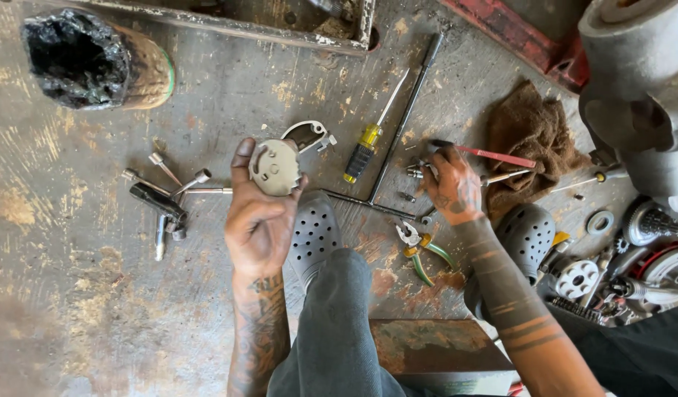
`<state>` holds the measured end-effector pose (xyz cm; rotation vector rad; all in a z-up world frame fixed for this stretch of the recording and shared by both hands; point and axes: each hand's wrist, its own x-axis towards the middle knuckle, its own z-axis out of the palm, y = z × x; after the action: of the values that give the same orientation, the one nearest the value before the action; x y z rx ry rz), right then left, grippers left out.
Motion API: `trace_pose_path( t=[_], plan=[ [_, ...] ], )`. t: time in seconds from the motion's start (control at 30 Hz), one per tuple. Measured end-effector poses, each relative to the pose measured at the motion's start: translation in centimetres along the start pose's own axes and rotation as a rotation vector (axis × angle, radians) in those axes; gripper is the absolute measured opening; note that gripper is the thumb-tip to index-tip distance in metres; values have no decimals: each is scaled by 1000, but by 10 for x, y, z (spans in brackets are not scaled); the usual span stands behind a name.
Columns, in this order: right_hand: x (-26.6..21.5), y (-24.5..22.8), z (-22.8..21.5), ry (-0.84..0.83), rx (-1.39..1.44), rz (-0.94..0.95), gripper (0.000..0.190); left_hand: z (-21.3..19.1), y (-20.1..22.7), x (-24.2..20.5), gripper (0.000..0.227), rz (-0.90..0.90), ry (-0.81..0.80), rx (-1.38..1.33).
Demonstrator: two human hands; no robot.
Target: The person sits on the floor and assembles a mechanical part, likely a brake caliper. They insert a metal pin and a small clip into the component, then use a screwdriver to adjust the internal mechanism. Finally, they insert a small metal piece into the assembly.
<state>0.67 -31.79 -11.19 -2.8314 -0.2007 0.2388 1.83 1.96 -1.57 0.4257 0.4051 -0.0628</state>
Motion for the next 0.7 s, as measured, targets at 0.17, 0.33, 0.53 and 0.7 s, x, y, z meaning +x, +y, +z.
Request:
trace_pose_path(
  t=[0.17, 0.33, 0.53, 0.7],
  plan=[
    [0, -10, -2, -9, 13, 140, 19, 4, -8, -6, 81, 25, -156, 207],
    [0, -1, 5, -54, 31, 171, 20, 12, -6, -7, 78, 89, -185, 475],
    [0, -4, 7, -73, 160, 209, 29, 8, 4, -3, 78, 189, -164, 584],
    [-1, -12, 10, -40, 205, 195, 31, -4, 22, -1, 79, 273, -118, 621]
  ],
)
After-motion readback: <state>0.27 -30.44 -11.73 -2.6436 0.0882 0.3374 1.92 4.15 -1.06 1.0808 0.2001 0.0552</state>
